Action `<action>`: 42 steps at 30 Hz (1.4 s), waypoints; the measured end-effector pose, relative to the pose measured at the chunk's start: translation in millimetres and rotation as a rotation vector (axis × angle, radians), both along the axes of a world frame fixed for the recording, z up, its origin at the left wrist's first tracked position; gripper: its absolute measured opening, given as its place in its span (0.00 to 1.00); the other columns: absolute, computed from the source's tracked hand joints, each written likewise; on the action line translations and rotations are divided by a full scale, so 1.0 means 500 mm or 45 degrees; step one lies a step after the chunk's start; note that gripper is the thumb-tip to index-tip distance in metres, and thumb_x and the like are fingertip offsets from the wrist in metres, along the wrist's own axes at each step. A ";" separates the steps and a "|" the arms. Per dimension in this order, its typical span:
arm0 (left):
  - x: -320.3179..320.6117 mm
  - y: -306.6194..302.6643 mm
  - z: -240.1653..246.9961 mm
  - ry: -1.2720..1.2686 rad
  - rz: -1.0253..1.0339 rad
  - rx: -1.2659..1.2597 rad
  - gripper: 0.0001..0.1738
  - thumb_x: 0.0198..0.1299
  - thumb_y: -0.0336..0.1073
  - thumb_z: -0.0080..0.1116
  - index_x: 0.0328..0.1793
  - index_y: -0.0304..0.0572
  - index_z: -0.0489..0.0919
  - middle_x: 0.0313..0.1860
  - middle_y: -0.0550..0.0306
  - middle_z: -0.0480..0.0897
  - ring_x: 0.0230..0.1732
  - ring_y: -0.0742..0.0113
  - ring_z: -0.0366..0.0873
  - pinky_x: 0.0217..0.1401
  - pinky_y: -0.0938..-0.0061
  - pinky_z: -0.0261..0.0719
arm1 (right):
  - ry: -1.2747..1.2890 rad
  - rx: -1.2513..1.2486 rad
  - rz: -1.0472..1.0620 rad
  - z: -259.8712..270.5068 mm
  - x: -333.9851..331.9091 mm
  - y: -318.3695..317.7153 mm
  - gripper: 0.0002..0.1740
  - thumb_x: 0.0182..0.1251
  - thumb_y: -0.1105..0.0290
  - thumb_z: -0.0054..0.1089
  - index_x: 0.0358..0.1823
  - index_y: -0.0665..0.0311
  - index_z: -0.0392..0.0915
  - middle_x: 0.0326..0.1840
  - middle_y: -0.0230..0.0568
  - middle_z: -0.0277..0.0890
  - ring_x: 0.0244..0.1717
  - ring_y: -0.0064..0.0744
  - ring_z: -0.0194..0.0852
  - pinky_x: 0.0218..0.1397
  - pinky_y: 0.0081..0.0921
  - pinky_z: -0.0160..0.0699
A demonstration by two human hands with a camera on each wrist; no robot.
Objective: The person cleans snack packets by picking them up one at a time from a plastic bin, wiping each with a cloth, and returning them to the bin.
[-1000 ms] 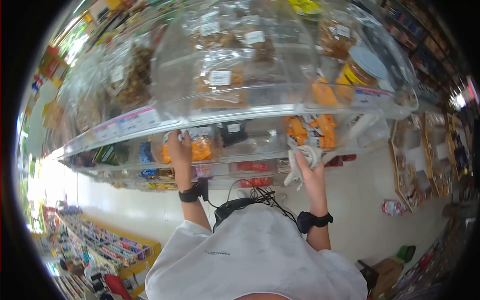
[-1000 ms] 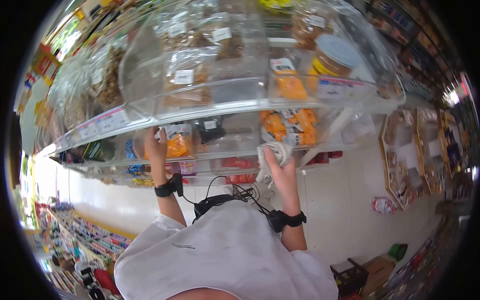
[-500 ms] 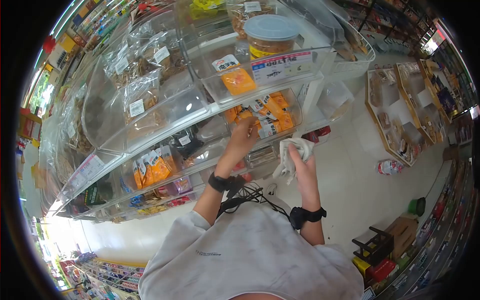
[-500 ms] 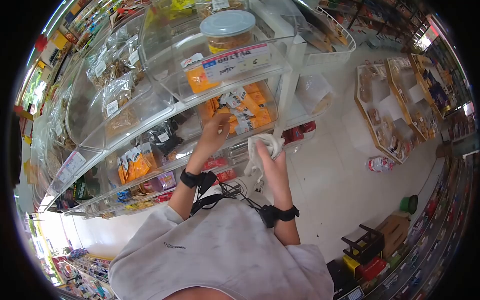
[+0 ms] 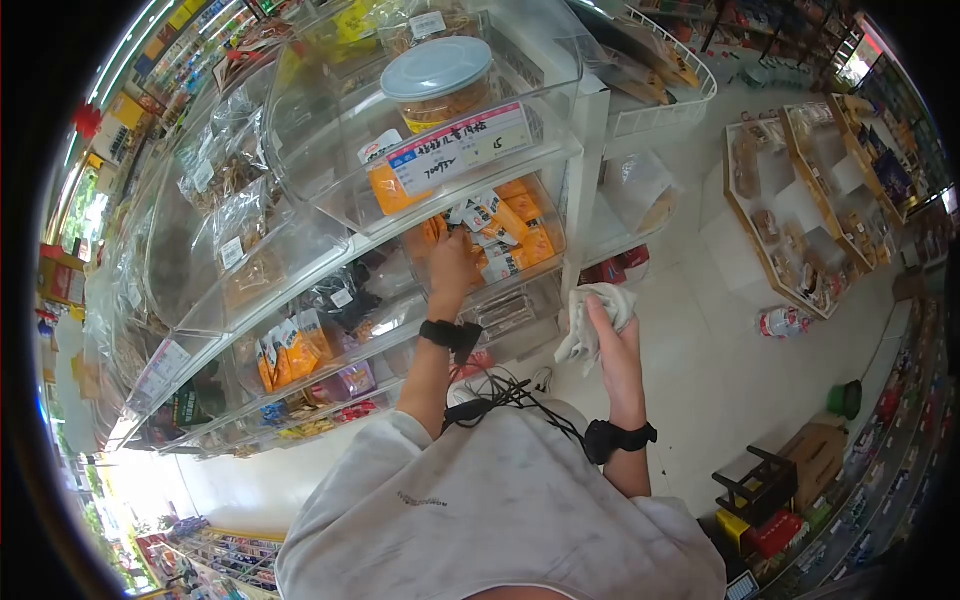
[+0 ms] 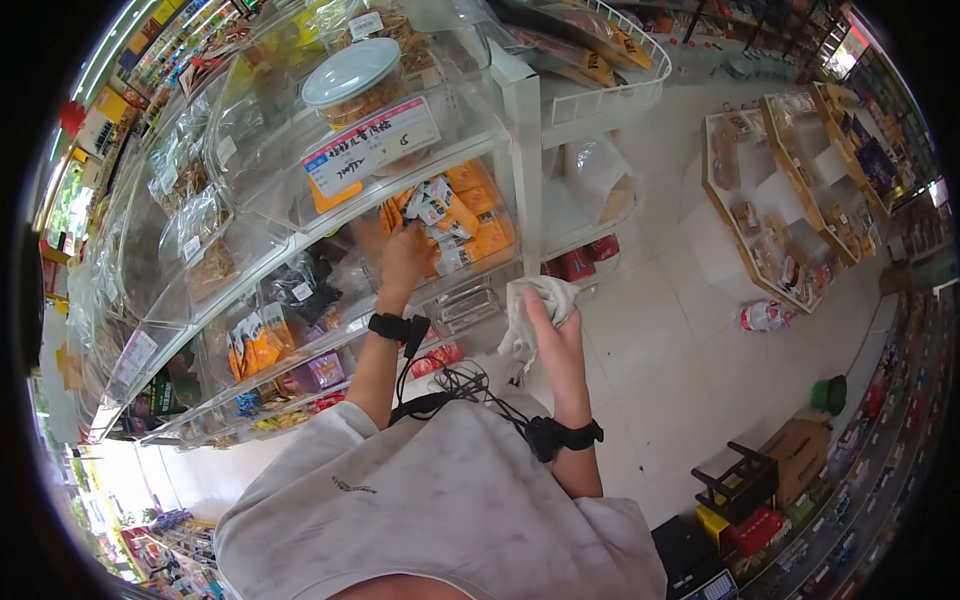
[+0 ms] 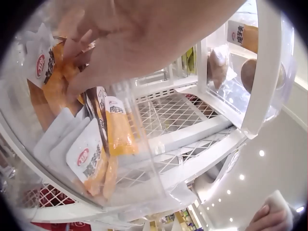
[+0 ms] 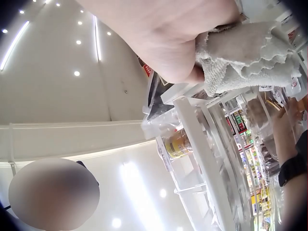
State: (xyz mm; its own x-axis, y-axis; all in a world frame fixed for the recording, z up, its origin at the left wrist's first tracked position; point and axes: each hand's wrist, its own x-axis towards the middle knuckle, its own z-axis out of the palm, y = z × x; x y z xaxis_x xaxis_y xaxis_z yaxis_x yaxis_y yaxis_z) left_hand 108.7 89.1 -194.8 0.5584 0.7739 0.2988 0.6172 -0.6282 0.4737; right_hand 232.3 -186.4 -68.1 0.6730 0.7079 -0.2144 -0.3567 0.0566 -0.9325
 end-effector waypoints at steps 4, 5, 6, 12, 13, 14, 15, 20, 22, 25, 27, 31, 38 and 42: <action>-0.010 -0.018 0.067 0.085 0.191 -0.258 0.19 0.55 0.33 0.70 0.52 0.36 0.82 0.48 0.37 0.84 0.49 0.36 0.83 0.50 0.53 0.80 | 0.107 0.039 -0.042 -0.036 0.014 0.011 0.20 0.78 0.58 0.58 0.57 0.68 0.78 0.49 0.34 0.81 0.47 0.20 0.78 0.51 0.20 0.76; -0.009 -0.022 0.079 0.024 0.181 -0.234 0.18 0.54 0.34 0.70 0.50 0.36 0.82 0.48 0.37 0.85 0.49 0.37 0.83 0.50 0.53 0.81 | 0.164 0.062 -0.076 -0.048 0.017 0.015 0.22 0.78 0.56 0.58 0.59 0.69 0.77 0.52 0.35 0.80 0.50 0.21 0.78 0.53 0.21 0.76; -0.008 -0.029 0.088 -0.036 0.172 -0.212 0.17 0.54 0.34 0.70 0.48 0.35 0.83 0.48 0.37 0.85 0.49 0.37 0.83 0.49 0.53 0.81 | 0.242 0.071 -0.122 -0.043 0.017 0.021 0.25 0.78 0.54 0.57 0.62 0.69 0.75 0.55 0.36 0.79 0.53 0.22 0.76 0.56 0.22 0.75; -0.009 -0.008 -0.006 -0.125 -0.108 0.211 0.16 0.54 0.37 0.71 0.43 0.34 0.83 0.40 0.39 0.86 0.43 0.39 0.85 0.46 0.53 0.83 | 0.369 0.112 -0.043 -0.029 0.010 0.039 0.35 0.78 0.46 0.55 0.70 0.71 0.67 0.66 0.40 0.72 0.65 0.27 0.71 0.67 0.25 0.69; -0.008 -0.008 -0.008 -0.119 -0.140 0.175 0.16 0.54 0.38 0.71 0.43 0.35 0.83 0.38 0.39 0.86 0.42 0.39 0.85 0.45 0.53 0.83 | 0.381 0.112 0.000 -0.047 0.012 0.039 0.35 0.78 0.46 0.56 0.70 0.70 0.67 0.65 0.40 0.72 0.64 0.27 0.71 0.67 0.25 0.69; -0.009 -0.008 -0.010 -0.058 -0.108 0.124 0.17 0.53 0.39 0.72 0.43 0.35 0.83 0.38 0.39 0.86 0.42 0.39 0.85 0.45 0.52 0.83 | 0.393 0.112 0.040 -0.062 0.013 0.038 0.35 0.77 0.46 0.56 0.69 0.70 0.68 0.65 0.40 0.73 0.64 0.27 0.72 0.67 0.25 0.69; -0.009 -0.013 -0.005 0.003 -0.079 0.072 0.17 0.53 0.40 0.72 0.43 0.36 0.83 0.38 0.39 0.86 0.42 0.39 0.85 0.45 0.52 0.83 | 0.386 0.106 0.014 -0.059 0.009 0.039 0.35 0.77 0.46 0.56 0.69 0.70 0.68 0.65 0.40 0.73 0.64 0.28 0.72 0.67 0.26 0.70; -0.005 -0.029 0.035 0.219 -0.013 -0.031 0.14 0.60 0.40 0.67 0.42 0.37 0.79 0.36 0.38 0.86 0.40 0.38 0.84 0.42 0.50 0.82 | 0.448 0.199 -0.049 -0.052 -0.017 0.041 0.33 0.79 0.47 0.53 0.69 0.68 0.68 0.66 0.41 0.73 0.63 0.32 0.75 0.63 0.32 0.77; -0.011 -0.043 0.061 0.158 -0.023 -0.009 0.12 0.64 0.38 0.63 0.45 0.37 0.78 0.35 0.38 0.85 0.39 0.37 0.84 0.41 0.49 0.82 | 0.537 0.284 -0.010 -0.061 -0.020 0.040 0.32 0.80 0.46 0.50 0.70 0.67 0.68 0.66 0.42 0.73 0.64 0.34 0.75 0.61 0.34 0.79; -0.026 -0.091 0.177 0.094 0.097 -0.171 0.11 0.64 0.33 0.61 0.48 0.38 0.75 0.38 0.38 0.85 0.40 0.36 0.84 0.40 0.51 0.84 | 0.614 0.348 0.017 -0.059 -0.025 0.046 0.33 0.81 0.45 0.46 0.70 0.67 0.68 0.67 0.42 0.73 0.65 0.34 0.75 0.63 0.35 0.79; -0.059 -0.109 0.215 -0.229 0.007 -0.118 0.09 0.69 0.31 0.57 0.51 0.37 0.72 0.34 0.40 0.84 0.38 0.42 0.86 0.37 0.56 0.84 | 0.569 0.342 -0.067 -0.059 -0.038 0.052 0.35 0.81 0.43 0.45 0.71 0.67 0.68 0.68 0.42 0.72 0.67 0.34 0.74 0.66 0.34 0.76; -0.109 -0.158 0.272 -0.854 -0.200 -0.627 0.07 0.76 0.30 0.49 0.54 0.34 0.69 0.29 0.49 0.79 0.35 0.61 0.86 0.34 0.68 0.84 | 0.326 0.197 -0.286 -0.068 -0.071 0.105 0.41 0.79 0.38 0.44 0.74 0.70 0.65 0.71 0.43 0.70 0.71 0.32 0.68 0.72 0.31 0.67; -0.172 -0.153 0.258 -0.999 -0.211 -1.015 0.12 0.76 0.29 0.50 0.60 0.30 0.71 0.29 0.62 0.77 0.32 0.76 0.80 0.29 0.77 0.80 | 0.168 0.240 0.004 -0.033 -0.152 0.169 0.31 0.75 0.56 0.63 0.69 0.70 0.70 0.66 0.39 0.74 0.63 0.27 0.72 0.66 0.27 0.71; -0.222 -0.146 0.298 -0.743 -0.299 -1.106 0.16 0.72 0.35 0.60 0.59 0.32 0.78 0.32 0.63 0.82 0.30 0.80 0.79 0.26 0.82 0.74 | -0.252 0.148 0.052 -0.044 -0.163 0.177 0.23 0.72 0.62 0.67 0.59 0.71 0.77 0.54 0.39 0.82 0.52 0.26 0.80 0.55 0.25 0.78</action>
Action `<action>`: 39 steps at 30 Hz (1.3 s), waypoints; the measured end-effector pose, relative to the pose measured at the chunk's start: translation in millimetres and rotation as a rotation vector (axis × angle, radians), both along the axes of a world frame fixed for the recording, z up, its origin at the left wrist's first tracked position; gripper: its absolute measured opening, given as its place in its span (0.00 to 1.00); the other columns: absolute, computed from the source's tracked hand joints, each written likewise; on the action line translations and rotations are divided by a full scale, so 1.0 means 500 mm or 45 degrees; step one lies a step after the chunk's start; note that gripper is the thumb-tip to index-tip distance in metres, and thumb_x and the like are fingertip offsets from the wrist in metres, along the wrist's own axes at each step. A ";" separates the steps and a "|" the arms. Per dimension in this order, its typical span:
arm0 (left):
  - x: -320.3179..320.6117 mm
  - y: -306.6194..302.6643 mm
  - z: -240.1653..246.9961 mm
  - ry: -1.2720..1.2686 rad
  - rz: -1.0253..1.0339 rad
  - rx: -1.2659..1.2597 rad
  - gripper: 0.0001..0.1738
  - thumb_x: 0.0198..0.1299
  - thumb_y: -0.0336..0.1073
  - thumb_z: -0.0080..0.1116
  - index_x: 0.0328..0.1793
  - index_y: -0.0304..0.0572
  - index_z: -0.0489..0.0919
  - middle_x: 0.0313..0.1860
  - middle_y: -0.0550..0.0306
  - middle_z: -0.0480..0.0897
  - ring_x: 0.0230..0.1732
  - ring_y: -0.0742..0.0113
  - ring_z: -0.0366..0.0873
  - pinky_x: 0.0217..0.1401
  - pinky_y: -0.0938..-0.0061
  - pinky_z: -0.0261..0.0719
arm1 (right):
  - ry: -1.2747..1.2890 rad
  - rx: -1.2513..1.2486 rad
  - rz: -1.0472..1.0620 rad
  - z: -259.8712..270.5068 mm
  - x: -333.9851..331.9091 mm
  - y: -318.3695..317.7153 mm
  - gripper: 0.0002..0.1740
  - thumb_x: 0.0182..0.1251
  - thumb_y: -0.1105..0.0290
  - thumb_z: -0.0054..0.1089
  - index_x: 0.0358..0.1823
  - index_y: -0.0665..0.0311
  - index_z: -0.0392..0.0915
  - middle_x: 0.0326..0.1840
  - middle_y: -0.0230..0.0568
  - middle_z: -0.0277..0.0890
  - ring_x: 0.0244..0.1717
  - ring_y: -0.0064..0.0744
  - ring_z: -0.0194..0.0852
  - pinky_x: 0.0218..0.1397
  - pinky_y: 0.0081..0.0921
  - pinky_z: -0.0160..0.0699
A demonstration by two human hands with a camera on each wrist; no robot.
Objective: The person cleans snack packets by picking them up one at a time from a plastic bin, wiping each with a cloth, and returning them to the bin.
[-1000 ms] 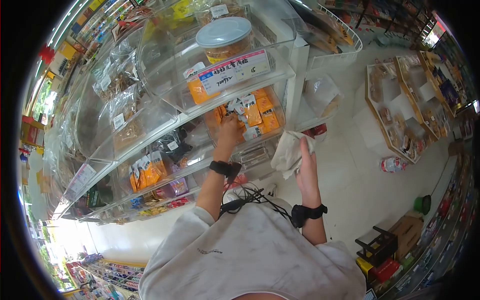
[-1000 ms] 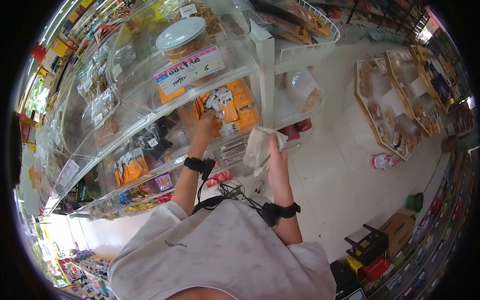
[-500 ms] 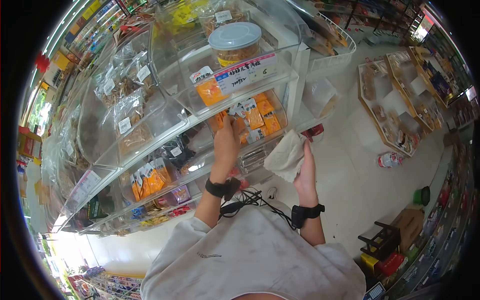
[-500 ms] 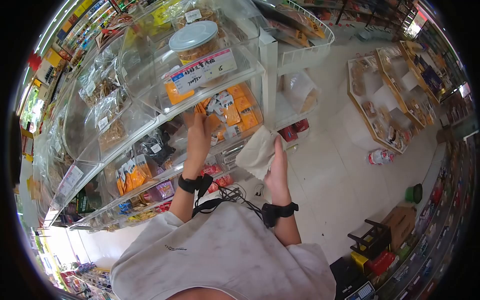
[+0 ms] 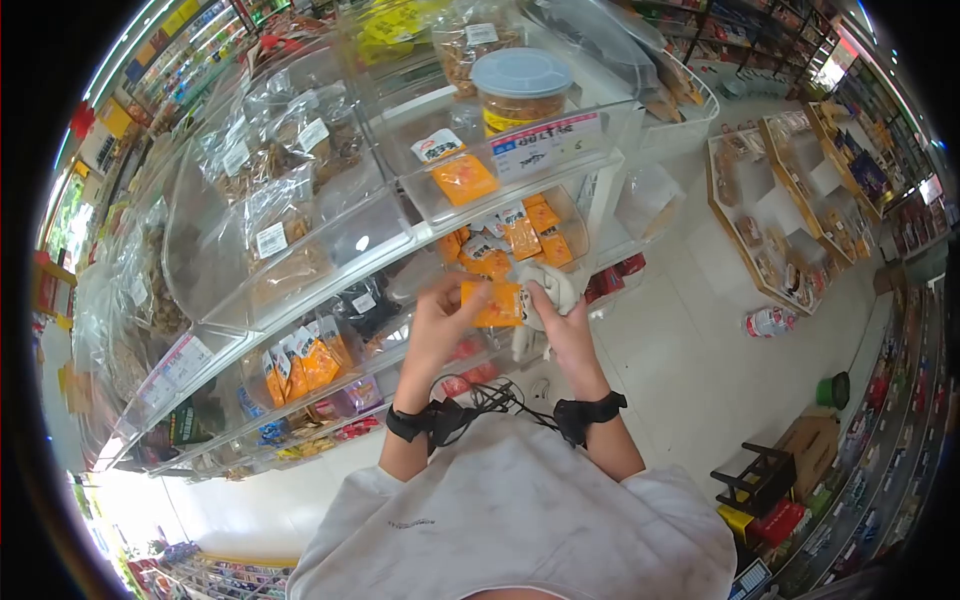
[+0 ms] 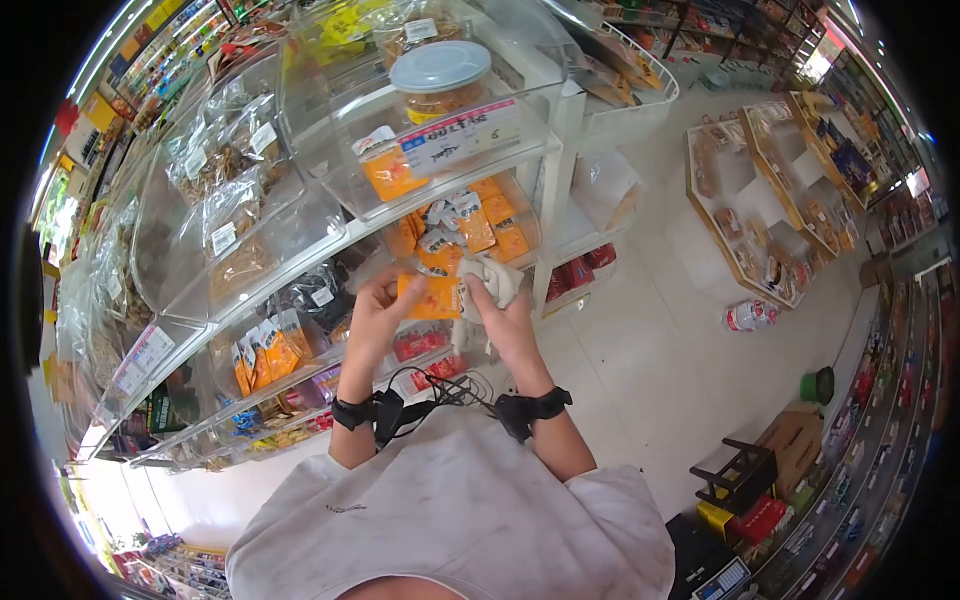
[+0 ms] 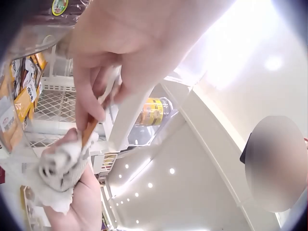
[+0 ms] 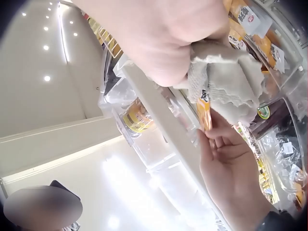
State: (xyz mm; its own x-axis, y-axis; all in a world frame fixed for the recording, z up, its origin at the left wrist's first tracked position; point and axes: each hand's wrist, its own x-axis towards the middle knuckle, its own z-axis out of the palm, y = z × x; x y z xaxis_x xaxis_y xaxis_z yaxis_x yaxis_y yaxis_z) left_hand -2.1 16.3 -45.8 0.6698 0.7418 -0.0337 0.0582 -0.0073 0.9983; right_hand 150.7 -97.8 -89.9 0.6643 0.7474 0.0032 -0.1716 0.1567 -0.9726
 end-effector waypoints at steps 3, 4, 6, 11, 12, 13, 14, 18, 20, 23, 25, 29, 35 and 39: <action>-0.026 0.003 0.004 0.107 -0.186 0.005 0.17 0.68 0.40 0.66 0.53 0.33 0.82 0.37 0.61 0.85 0.31 0.82 0.78 0.26 0.84 0.73 | -0.213 -0.123 -0.041 0.013 -0.014 0.000 0.21 0.71 0.61 0.67 0.56 0.71 0.79 0.48 0.40 0.84 0.48 0.26 0.82 0.52 0.25 0.79; -0.032 0.004 0.001 0.100 -0.228 0.008 0.17 0.67 0.41 0.68 0.51 0.33 0.83 0.38 0.59 0.86 0.31 0.83 0.78 0.26 0.85 0.73 | -0.254 -0.160 -0.059 0.019 -0.019 0.001 0.21 0.71 0.61 0.67 0.55 0.71 0.79 0.47 0.41 0.85 0.47 0.25 0.82 0.52 0.25 0.79; -0.037 0.007 -0.005 0.055 -0.252 0.024 0.17 0.67 0.40 0.67 0.53 0.34 0.82 0.39 0.60 0.86 0.33 0.83 0.79 0.27 0.84 0.74 | -0.221 -0.136 -0.040 0.021 -0.018 0.006 0.22 0.73 0.59 0.65 0.56 0.71 0.79 0.49 0.40 0.84 0.49 0.26 0.82 0.52 0.25 0.79; -0.037 -0.002 0.037 -0.004 -0.010 -0.129 0.13 0.69 0.34 0.66 0.51 0.31 0.82 0.44 0.60 0.86 0.43 0.78 0.81 0.48 0.82 0.78 | 0.402 0.156 -0.201 0.032 -0.023 0.031 0.25 0.78 0.54 0.59 0.62 0.68 0.76 0.56 0.38 0.81 0.55 0.23 0.78 0.57 0.23 0.76; -0.034 0.001 0.035 -0.099 0.077 -0.126 0.12 0.69 0.34 0.65 0.50 0.31 0.82 0.44 0.59 0.86 0.43 0.78 0.81 0.48 0.82 0.78 | 0.589 0.217 -0.178 0.069 -0.026 0.027 0.25 0.79 0.54 0.57 0.63 0.67 0.75 0.58 0.37 0.80 0.56 0.22 0.77 0.58 0.23 0.75; -0.030 0.001 0.032 -0.193 0.164 -0.123 0.12 0.69 0.34 0.65 0.50 0.31 0.82 0.44 0.58 0.86 0.43 0.78 0.81 0.48 0.81 0.79 | 0.777 0.278 -0.155 0.090 -0.028 0.026 0.26 0.79 0.53 0.56 0.65 0.67 0.73 0.59 0.36 0.78 0.58 0.21 0.76 0.59 0.22 0.74; -0.024 -0.001 0.028 -0.213 0.171 -0.119 0.11 0.69 0.33 0.65 0.49 0.31 0.82 0.44 0.58 0.86 0.43 0.78 0.81 0.47 0.81 0.79 | 0.785 0.270 -0.039 0.074 -0.028 0.031 0.27 0.79 0.54 0.57 0.67 0.65 0.71 0.62 0.36 0.76 0.60 0.24 0.75 0.60 0.26 0.75; -0.001 -0.018 0.001 -0.182 0.110 -0.058 0.09 0.68 0.31 0.66 0.48 0.31 0.82 0.42 0.58 0.86 0.43 0.77 0.82 0.46 0.80 0.80 | 0.502 0.149 -0.003 0.080 -0.082 0.039 0.23 0.75 0.59 0.63 0.62 0.67 0.76 0.54 0.33 0.80 0.52 0.17 0.77 0.54 0.21 0.76; -0.002 -0.021 -0.001 -0.097 0.063 0.035 0.09 0.67 0.30 0.67 0.47 0.31 0.83 0.41 0.58 0.86 0.43 0.77 0.83 0.45 0.80 0.80 | 0.223 0.094 -0.026 0.084 -0.084 0.036 0.20 0.74 0.61 0.65 0.58 0.68 0.79 0.49 0.32 0.82 0.46 0.17 0.78 0.49 0.20 0.78; -0.010 -0.021 0.012 -0.008 0.022 0.147 0.07 0.67 0.29 0.67 0.45 0.31 0.83 0.39 0.59 0.87 0.42 0.77 0.83 0.45 0.80 0.80 | 0.186 0.127 -0.096 0.089 -0.083 0.038 0.18 0.74 0.62 0.66 0.54 0.70 0.81 0.44 0.31 0.83 0.42 0.17 0.79 0.44 0.19 0.77; -0.010 -0.022 0.021 -0.046 -0.009 0.103 0.07 0.67 0.29 0.66 0.44 0.31 0.83 0.38 0.59 0.87 0.41 0.77 0.83 0.45 0.80 0.80 | 0.180 0.120 -0.110 0.091 -0.078 0.034 0.18 0.74 0.61 0.65 0.53 0.70 0.81 0.45 0.32 0.83 0.43 0.17 0.79 0.45 0.20 0.77; -0.008 -0.021 0.026 -0.074 -0.065 -0.049 0.07 0.66 0.29 0.67 0.44 0.31 0.83 0.38 0.59 0.88 0.41 0.78 0.83 0.44 0.79 0.81 | 0.250 0.153 -0.144 0.102 -0.078 0.031 0.18 0.75 0.61 0.63 0.53 0.70 0.81 0.46 0.33 0.83 0.45 0.16 0.78 0.45 0.21 0.77; 0.002 -0.026 -0.005 -0.014 0.033 0.219 0.12 0.68 0.33 0.66 0.50 0.30 0.82 0.44 0.56 0.87 0.44 0.74 0.83 0.46 0.77 0.82 | -0.483 0.181 -0.199 0.122 -0.086 0.027 0.17 0.78 0.67 0.55 0.55 0.75 0.79 0.45 0.44 0.85 0.44 0.30 0.83 0.46 0.27 0.79; 0.004 -0.029 0.002 -0.212 0.025 -0.138 0.24 0.76 0.49 0.54 0.61 0.32 0.79 0.53 0.54 0.84 0.54 0.71 0.80 0.57 0.75 0.78 | -0.975 0.176 -0.053 0.133 -0.075 0.034 0.22 0.73 0.74 0.55 0.65 0.75 0.73 0.63 0.56 0.77 0.63 0.52 0.76 0.67 0.39 0.72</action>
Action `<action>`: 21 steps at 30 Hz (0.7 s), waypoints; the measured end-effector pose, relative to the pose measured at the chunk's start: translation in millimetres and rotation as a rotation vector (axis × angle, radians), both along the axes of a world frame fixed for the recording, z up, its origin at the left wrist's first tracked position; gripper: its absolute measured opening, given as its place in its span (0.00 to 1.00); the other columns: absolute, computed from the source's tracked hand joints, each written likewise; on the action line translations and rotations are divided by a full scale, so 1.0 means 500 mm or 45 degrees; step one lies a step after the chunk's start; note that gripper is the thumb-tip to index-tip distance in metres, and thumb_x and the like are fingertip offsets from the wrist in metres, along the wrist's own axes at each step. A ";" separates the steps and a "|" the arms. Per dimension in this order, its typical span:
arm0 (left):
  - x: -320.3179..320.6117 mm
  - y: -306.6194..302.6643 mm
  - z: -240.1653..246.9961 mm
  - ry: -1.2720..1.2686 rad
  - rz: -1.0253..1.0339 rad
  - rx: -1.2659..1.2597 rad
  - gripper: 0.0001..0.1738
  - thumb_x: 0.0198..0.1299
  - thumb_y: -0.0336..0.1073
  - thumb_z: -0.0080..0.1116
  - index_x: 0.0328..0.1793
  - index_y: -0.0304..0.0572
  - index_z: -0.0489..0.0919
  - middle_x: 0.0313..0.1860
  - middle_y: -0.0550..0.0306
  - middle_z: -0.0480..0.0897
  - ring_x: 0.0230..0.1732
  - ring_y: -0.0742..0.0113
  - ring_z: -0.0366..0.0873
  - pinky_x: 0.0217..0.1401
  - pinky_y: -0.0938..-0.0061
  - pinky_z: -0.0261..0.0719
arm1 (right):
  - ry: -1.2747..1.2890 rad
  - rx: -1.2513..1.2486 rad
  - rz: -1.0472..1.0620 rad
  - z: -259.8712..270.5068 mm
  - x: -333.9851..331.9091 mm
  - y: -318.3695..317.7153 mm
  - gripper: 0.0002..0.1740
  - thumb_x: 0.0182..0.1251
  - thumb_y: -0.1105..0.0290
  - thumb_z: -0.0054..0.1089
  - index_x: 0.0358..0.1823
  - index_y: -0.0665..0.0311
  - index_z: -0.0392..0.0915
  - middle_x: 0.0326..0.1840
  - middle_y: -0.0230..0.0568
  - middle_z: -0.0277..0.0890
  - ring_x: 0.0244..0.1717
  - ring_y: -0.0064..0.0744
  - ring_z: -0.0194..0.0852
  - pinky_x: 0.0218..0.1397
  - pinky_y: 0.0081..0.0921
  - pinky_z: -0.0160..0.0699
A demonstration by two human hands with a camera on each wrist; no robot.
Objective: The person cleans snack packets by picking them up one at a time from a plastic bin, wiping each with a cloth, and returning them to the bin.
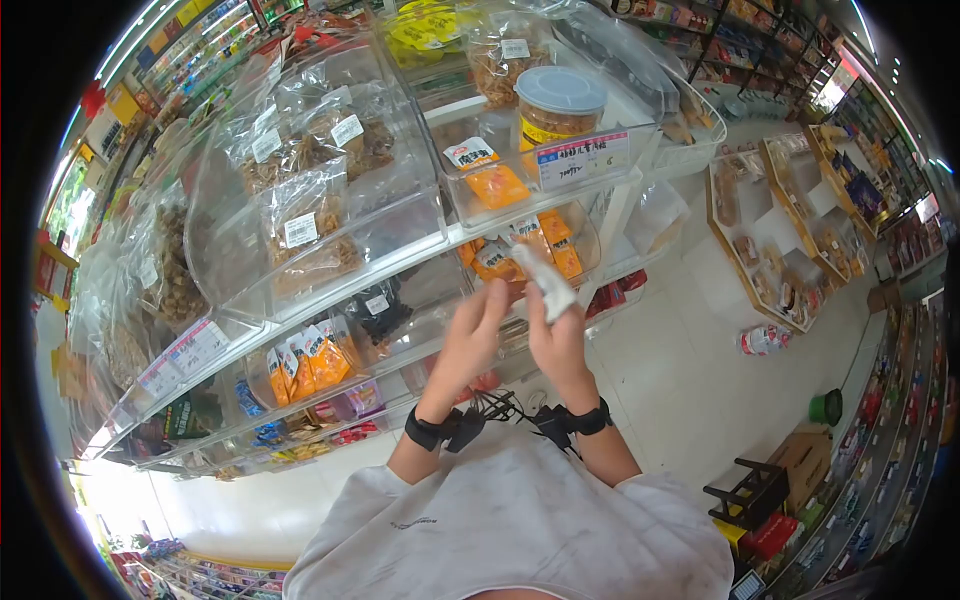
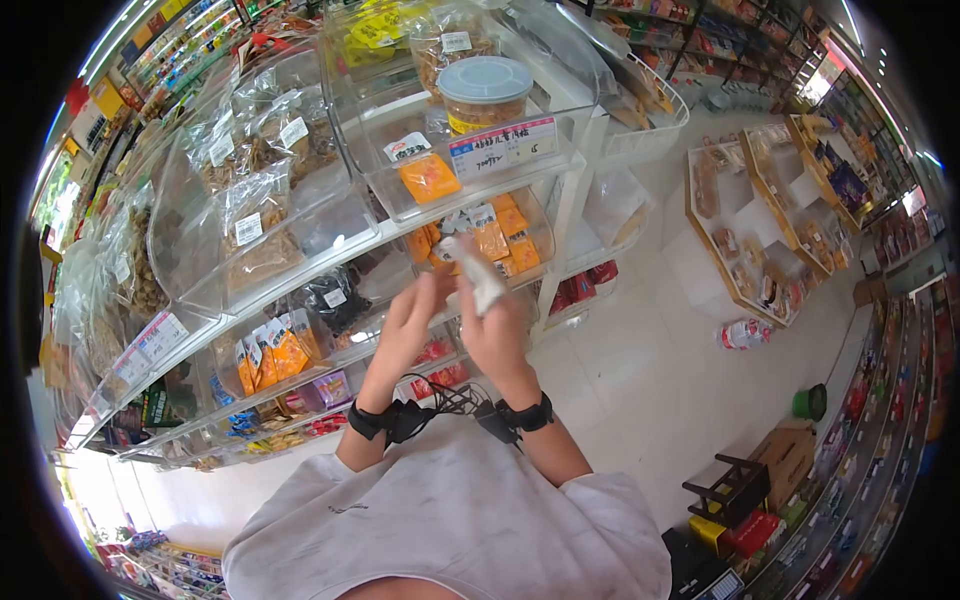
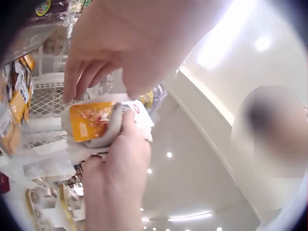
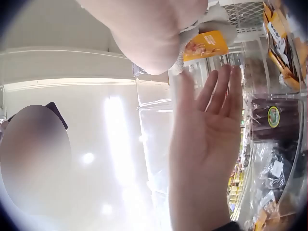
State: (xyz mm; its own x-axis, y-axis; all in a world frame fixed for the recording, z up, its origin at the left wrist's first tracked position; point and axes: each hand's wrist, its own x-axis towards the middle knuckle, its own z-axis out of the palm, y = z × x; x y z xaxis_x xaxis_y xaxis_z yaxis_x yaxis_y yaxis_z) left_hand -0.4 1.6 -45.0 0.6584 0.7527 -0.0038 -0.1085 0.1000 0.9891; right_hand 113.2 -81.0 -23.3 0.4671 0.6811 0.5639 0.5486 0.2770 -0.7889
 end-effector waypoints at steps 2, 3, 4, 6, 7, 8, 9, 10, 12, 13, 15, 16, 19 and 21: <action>-0.008 -0.003 0.007 -0.029 -0.065 -0.277 0.30 0.78 0.56 0.47 0.64 0.33 0.77 0.54 0.55 0.83 0.57 0.71 0.78 0.62 0.73 0.76 | -0.382 -0.153 0.113 0.021 -0.015 0.002 0.31 0.68 0.74 0.56 0.73 0.72 0.66 0.77 0.55 0.63 0.78 0.56 0.59 0.81 0.46 0.52; -0.010 -0.009 0.045 0.075 -0.012 -0.218 0.32 0.78 0.58 0.44 0.64 0.33 0.77 0.53 0.56 0.82 0.58 0.71 0.77 0.63 0.72 0.75 | -0.392 -0.142 0.105 0.019 -0.021 0.005 0.31 0.69 0.74 0.55 0.74 0.72 0.65 0.77 0.56 0.63 0.78 0.57 0.59 0.81 0.47 0.52; -0.011 -0.013 0.066 0.178 0.040 -0.159 0.34 0.79 0.61 0.41 0.65 0.33 0.76 0.52 0.57 0.82 0.58 0.71 0.76 0.65 0.72 0.74 | -0.403 -0.132 0.095 0.014 -0.025 0.007 0.31 0.70 0.73 0.55 0.74 0.71 0.65 0.77 0.57 0.63 0.78 0.57 0.59 0.81 0.47 0.51; -0.016 -0.005 0.064 0.178 -0.014 -0.127 0.33 0.79 0.59 0.42 0.64 0.32 0.76 0.50 0.58 0.81 0.54 0.71 0.76 0.62 0.73 0.75 | -0.393 -0.140 0.060 -0.009 -0.019 0.017 0.31 0.72 0.72 0.54 0.75 0.71 0.64 0.76 0.57 0.64 0.77 0.56 0.60 0.80 0.46 0.53; -0.020 -0.004 0.061 0.183 -0.045 -0.114 0.33 0.79 0.59 0.43 0.63 0.32 0.76 0.49 0.58 0.81 0.53 0.71 0.76 0.60 0.73 0.76 | -0.366 -0.161 0.032 -0.033 -0.013 0.025 0.30 0.73 0.71 0.54 0.75 0.71 0.64 0.76 0.57 0.65 0.77 0.55 0.61 0.79 0.45 0.55; -0.021 -0.006 0.059 0.178 -0.023 -0.083 0.31 0.79 0.57 0.45 0.62 0.32 0.77 0.48 0.59 0.81 0.51 0.71 0.76 0.57 0.73 0.76 | -0.338 -0.185 0.005 -0.052 -0.008 0.026 0.30 0.74 0.70 0.53 0.75 0.71 0.64 0.75 0.57 0.66 0.77 0.53 0.62 0.78 0.43 0.57; -0.021 -0.006 0.057 0.171 -0.002 -0.049 0.29 0.79 0.55 0.46 0.60 0.32 0.78 0.47 0.60 0.80 0.49 0.72 0.76 0.54 0.74 0.75 | -0.050 -0.250 0.105 -0.059 -0.006 0.021 0.29 0.75 0.69 0.55 0.74 0.71 0.65 0.73 0.55 0.68 0.74 0.49 0.65 0.76 0.40 0.60; -0.020 -0.005 0.056 0.162 0.021 -0.015 0.28 0.79 0.54 0.47 0.58 0.32 0.79 0.46 0.60 0.80 0.47 0.72 0.76 0.51 0.74 0.75 | 0.236 -0.313 0.206 -0.065 -0.005 0.013 0.28 0.76 0.67 0.56 0.73 0.71 0.66 0.71 0.53 0.71 0.72 0.44 0.68 0.74 0.38 0.63; -0.019 0.002 0.049 0.164 0.198 0.421 0.24 0.79 0.50 0.50 0.55 0.32 0.81 0.45 0.61 0.80 0.46 0.74 0.76 0.50 0.75 0.75 | 0.617 -0.377 0.375 -0.066 0.002 0.000 0.27 0.76 0.65 0.59 0.70 0.71 0.69 0.66 0.48 0.75 0.66 0.35 0.73 0.68 0.32 0.69; -0.019 0.007 0.047 0.167 0.284 0.639 0.22 0.78 0.48 0.51 0.53 0.32 0.82 0.45 0.61 0.81 0.46 0.75 0.76 0.49 0.76 0.75 | 0.714 -0.379 0.440 -0.062 0.006 -0.006 0.26 0.75 0.64 0.61 0.68 0.71 0.71 0.63 0.45 0.78 0.62 0.30 0.75 0.65 0.29 0.72; -0.015 0.017 0.046 0.100 0.329 0.601 0.20 0.77 0.45 0.55 0.53 0.31 0.83 0.42 0.60 0.84 0.43 0.74 0.77 0.48 0.75 0.75 | 0.835 -0.361 0.506 -0.052 0.006 -0.013 0.24 0.74 0.63 0.64 0.64 0.71 0.75 0.57 0.39 0.81 0.56 0.23 0.77 0.60 0.25 0.75; -0.014 0.019 0.045 0.067 0.350 0.580 0.19 0.76 0.43 0.56 0.52 0.30 0.84 0.41 0.60 0.85 0.41 0.74 0.77 0.48 0.75 0.75 | 0.860 -0.342 0.507 -0.046 0.004 -0.017 0.23 0.73 0.63 0.65 0.62 0.71 0.77 0.55 0.37 0.82 0.54 0.21 0.78 0.58 0.24 0.76; -0.010 0.007 0.061 -0.090 0.223 0.052 0.20 0.76 0.45 0.57 0.50 0.32 0.86 0.43 0.64 0.85 0.39 0.78 0.74 0.46 0.75 0.74 | 0.939 -0.328 0.521 -0.041 -0.009 -0.027 0.20 0.73 0.63 0.66 0.57 0.70 0.80 0.50 0.34 0.84 0.48 0.17 0.79 0.53 0.21 0.78; -0.011 0.008 0.069 -0.075 0.184 0.057 0.20 0.76 0.46 0.57 0.50 0.33 0.86 0.42 0.67 0.85 0.39 0.81 0.74 0.46 0.77 0.73 | 0.976 -0.302 0.494 -0.049 -0.014 -0.030 0.19 0.73 0.62 0.65 0.55 0.70 0.81 0.48 0.33 0.84 0.46 0.17 0.79 0.50 0.20 0.78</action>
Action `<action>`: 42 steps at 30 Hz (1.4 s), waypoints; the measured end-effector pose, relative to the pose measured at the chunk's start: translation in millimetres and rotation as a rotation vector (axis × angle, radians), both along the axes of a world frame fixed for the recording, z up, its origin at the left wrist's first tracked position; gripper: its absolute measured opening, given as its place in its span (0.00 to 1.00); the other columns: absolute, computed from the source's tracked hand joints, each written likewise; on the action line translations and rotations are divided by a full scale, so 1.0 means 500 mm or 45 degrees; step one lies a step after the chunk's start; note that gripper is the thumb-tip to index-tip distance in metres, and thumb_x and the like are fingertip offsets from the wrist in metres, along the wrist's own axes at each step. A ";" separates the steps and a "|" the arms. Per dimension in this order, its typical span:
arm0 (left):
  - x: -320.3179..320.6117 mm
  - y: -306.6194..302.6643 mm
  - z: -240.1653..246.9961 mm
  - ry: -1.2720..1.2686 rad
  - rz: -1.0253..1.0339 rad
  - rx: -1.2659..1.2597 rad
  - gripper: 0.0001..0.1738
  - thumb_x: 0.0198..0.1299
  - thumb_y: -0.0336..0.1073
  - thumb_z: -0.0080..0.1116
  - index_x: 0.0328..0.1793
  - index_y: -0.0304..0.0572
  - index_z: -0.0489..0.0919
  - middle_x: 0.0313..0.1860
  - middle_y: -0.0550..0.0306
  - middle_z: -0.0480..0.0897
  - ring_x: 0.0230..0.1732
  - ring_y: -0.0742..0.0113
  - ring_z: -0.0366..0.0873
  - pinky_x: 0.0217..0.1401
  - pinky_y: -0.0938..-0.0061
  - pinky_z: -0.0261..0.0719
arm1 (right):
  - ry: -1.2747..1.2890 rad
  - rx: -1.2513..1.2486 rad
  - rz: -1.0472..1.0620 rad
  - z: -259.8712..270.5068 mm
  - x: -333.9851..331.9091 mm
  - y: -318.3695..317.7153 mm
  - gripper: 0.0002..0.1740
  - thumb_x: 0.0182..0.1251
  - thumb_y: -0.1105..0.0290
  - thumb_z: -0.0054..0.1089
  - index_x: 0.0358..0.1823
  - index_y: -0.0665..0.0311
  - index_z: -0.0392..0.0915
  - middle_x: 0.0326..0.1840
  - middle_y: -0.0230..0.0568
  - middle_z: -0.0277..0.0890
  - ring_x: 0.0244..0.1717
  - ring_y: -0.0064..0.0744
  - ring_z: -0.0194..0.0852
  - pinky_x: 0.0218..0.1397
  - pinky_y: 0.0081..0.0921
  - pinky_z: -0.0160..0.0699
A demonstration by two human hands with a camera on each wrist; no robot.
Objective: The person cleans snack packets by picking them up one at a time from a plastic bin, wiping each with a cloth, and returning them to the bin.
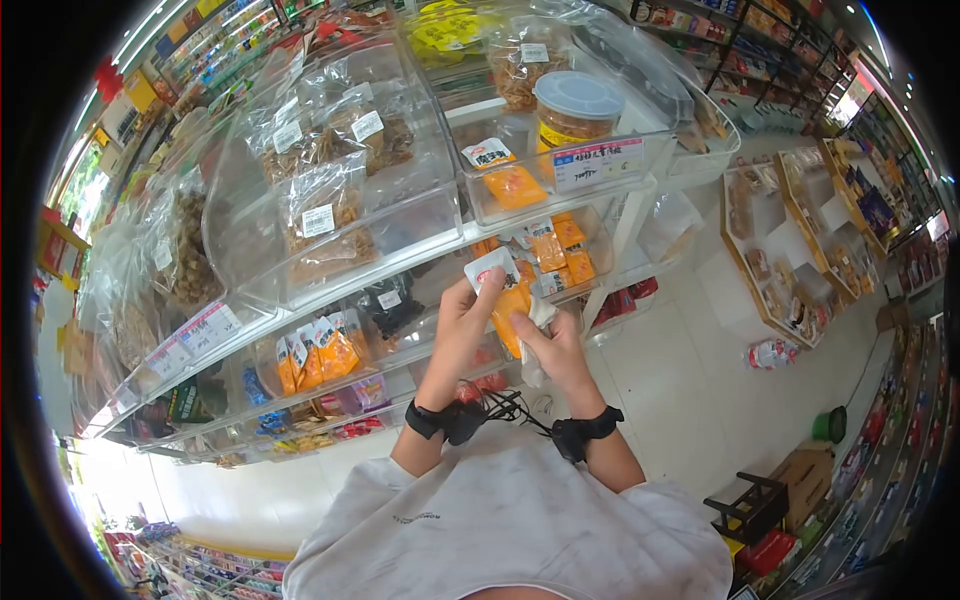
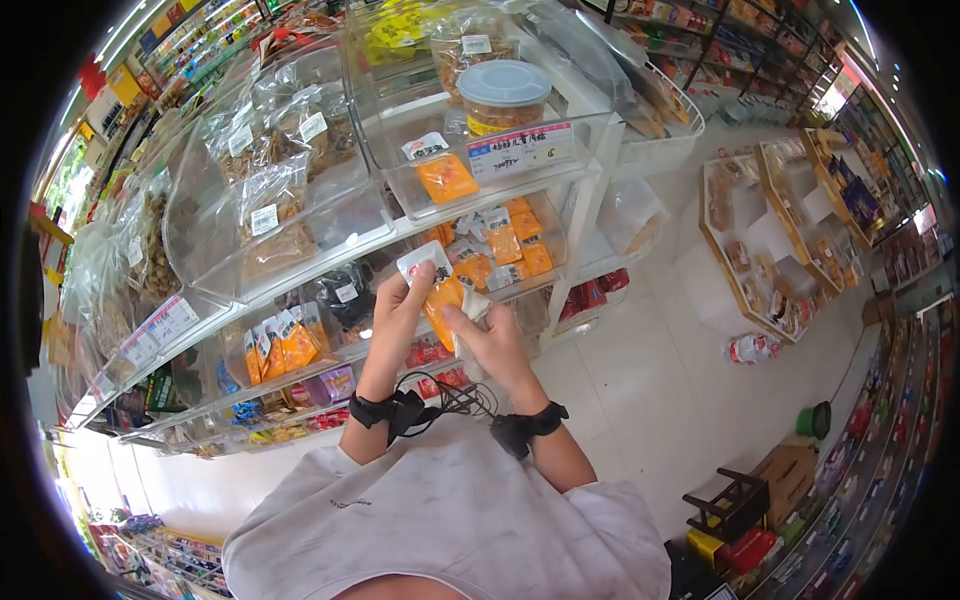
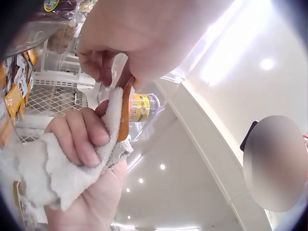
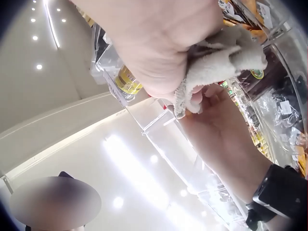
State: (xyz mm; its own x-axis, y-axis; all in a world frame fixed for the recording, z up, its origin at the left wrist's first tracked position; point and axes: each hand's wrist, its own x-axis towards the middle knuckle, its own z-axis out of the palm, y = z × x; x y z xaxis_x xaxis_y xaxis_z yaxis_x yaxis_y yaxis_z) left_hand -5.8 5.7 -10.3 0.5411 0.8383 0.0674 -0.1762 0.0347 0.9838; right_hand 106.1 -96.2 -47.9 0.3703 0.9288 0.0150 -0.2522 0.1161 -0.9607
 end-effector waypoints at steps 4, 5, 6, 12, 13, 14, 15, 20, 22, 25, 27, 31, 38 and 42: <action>-0.014 0.019 -0.020 0.123 -0.055 0.012 0.21 0.76 0.47 0.56 0.50 0.34 0.87 0.39 0.70 0.84 0.41 0.84 0.73 0.46 0.82 0.72 | 0.132 -0.104 -0.255 -0.044 0.013 0.003 0.21 0.75 0.57 0.64 0.53 0.71 0.81 0.43 0.31 0.82 0.42 0.15 0.77 0.45 0.19 0.76; -0.020 0.025 -0.023 0.144 -0.046 0.011 0.21 0.76 0.47 0.57 0.50 0.34 0.87 0.37 0.70 0.83 0.41 0.84 0.73 0.46 0.82 0.72 | 0.188 -0.163 -0.347 -0.048 0.020 0.005 0.23 0.75 0.55 0.63 0.53 0.71 0.80 0.42 0.30 0.81 0.42 0.15 0.76 0.44 0.18 0.75; -0.025 0.030 -0.022 0.165 -0.038 0.010 0.21 0.76 0.48 0.57 0.50 0.34 0.87 0.36 0.71 0.82 0.40 0.84 0.72 0.45 0.83 0.71 | 0.255 -0.144 -0.449 -0.042 0.024 0.010 0.24 0.75 0.54 0.63 0.54 0.72 0.79 0.42 0.30 0.81 0.42 0.15 0.76 0.44 0.18 0.74; 0.012 0.015 -0.044 0.046 -0.040 -0.049 0.22 0.75 0.48 0.58 0.52 0.31 0.86 0.38 0.69 0.81 0.40 0.83 0.73 0.42 0.81 0.72 | -0.202 0.029 -0.323 -0.037 0.016 0.015 0.21 0.73 0.62 0.65 0.57 0.71 0.78 0.46 0.37 0.82 0.46 0.24 0.79 0.52 0.25 0.77; 0.019 0.014 -0.053 0.011 -0.038 -0.051 0.23 0.75 0.48 0.58 0.52 0.30 0.86 0.40 0.67 0.82 0.41 0.82 0.74 0.42 0.81 0.73 | -0.398 0.088 -0.329 -0.030 0.002 0.019 0.18 0.72 0.67 0.66 0.57 0.71 0.79 0.47 0.38 0.83 0.47 0.26 0.80 0.52 0.27 0.77; 0.021 0.015 -0.057 0.094 -0.018 0.032 0.23 0.75 0.48 0.58 0.52 0.30 0.85 0.40 0.65 0.82 0.41 0.81 0.75 0.42 0.81 0.73 | -0.397 0.060 -0.409 -0.023 0.004 0.018 0.18 0.72 0.67 0.65 0.58 0.70 0.78 0.48 0.38 0.84 0.49 0.25 0.80 0.54 0.26 0.77; 0.021 0.012 -0.049 0.174 0.007 0.115 0.24 0.75 0.49 0.58 0.52 0.29 0.85 0.41 0.62 0.82 0.41 0.80 0.76 0.43 0.80 0.74 | -0.397 0.032 -0.485 -0.014 0.007 0.016 0.18 0.72 0.68 0.65 0.58 0.70 0.78 0.50 0.38 0.84 0.50 0.25 0.79 0.55 0.26 0.76; 0.023 0.000 -0.064 0.192 -0.137 -0.043 0.26 0.77 0.50 0.51 0.59 0.30 0.79 0.44 0.58 0.83 0.42 0.75 0.78 0.43 0.76 0.75 | -1.337 0.211 -0.491 0.038 0.018 0.028 0.27 0.63 0.77 0.64 0.65 0.70 0.76 0.69 0.51 0.75 0.69 0.51 0.73 0.71 0.41 0.69; 0.003 0.039 -0.078 0.422 -0.159 -0.155 0.26 0.78 0.51 0.48 0.60 0.30 0.77 0.49 0.55 0.83 0.47 0.70 0.81 0.47 0.73 0.78 | -1.353 0.248 -0.294 0.051 -0.004 0.026 0.33 0.57 0.81 0.59 0.68 0.65 0.75 0.77 0.53 0.65 0.79 0.55 0.57 0.80 0.46 0.57; -0.011 0.075 -0.072 -0.078 0.134 -0.471 0.32 0.77 0.56 0.49 0.53 0.25 0.78 0.50 0.47 0.82 0.52 0.64 0.82 0.57 0.68 0.79 | -1.543 0.328 -0.070 0.046 -0.002 0.021 0.36 0.54 0.83 0.56 0.70 0.65 0.73 0.74 0.54 0.67 0.79 0.52 0.58 0.81 0.44 0.55; -0.028 0.085 -0.089 -0.003 0.214 -0.338 0.33 0.76 0.57 0.50 0.52 0.24 0.78 0.48 0.49 0.82 0.49 0.66 0.82 0.55 0.71 0.79 | -1.260 0.299 -0.127 0.038 0.025 0.015 0.30 0.61 0.83 0.54 0.68 0.66 0.75 0.74 0.53 0.68 0.79 0.50 0.61 0.79 0.38 0.58; -0.044 0.074 -0.091 0.234 0.101 -0.122 0.32 0.75 0.59 0.51 0.47 0.29 0.82 0.39 0.62 0.81 0.39 0.77 0.76 0.44 0.80 0.73 | -0.415 0.073 -0.449 0.033 0.049 0.004 0.21 0.80 0.67 0.51 0.66 0.72 0.74 0.65 0.43 0.76 0.63 0.31 0.73 0.63 0.23 0.71; -0.004 0.011 -0.051 0.203 0.049 -0.087 0.34 0.77 0.60 0.48 0.32 0.33 0.82 0.25 0.74 0.71 0.30 0.82 0.62 0.31 0.79 0.60 | -0.224 0.022 -0.241 -0.015 -0.001 0.028 0.25 0.76 0.59 0.62 0.65 0.70 0.74 0.57 0.37 0.80 0.54 0.21 0.76 0.54 0.20 0.76; -0.033 0.018 -0.049 0.086 -0.090 0.140 0.21 0.76 0.44 0.56 0.42 0.28 0.83 0.35 0.65 0.80 0.38 0.80 0.75 0.43 0.80 0.74 | -0.155 -0.081 -0.287 -0.010 0.002 0.029 0.23 0.72 0.60 0.67 0.58 0.71 0.79 0.50 0.34 0.84 0.48 0.20 0.79 0.50 0.22 0.78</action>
State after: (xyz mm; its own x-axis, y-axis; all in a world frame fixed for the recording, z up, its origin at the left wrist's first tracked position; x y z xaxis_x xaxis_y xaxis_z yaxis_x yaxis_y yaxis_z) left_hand -22.1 14.9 -34.7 0.6049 0.7874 0.1183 -0.1102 -0.0643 0.9918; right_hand 107.1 -81.8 -53.1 0.5669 0.8236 0.0164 -0.1087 0.0946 -0.9896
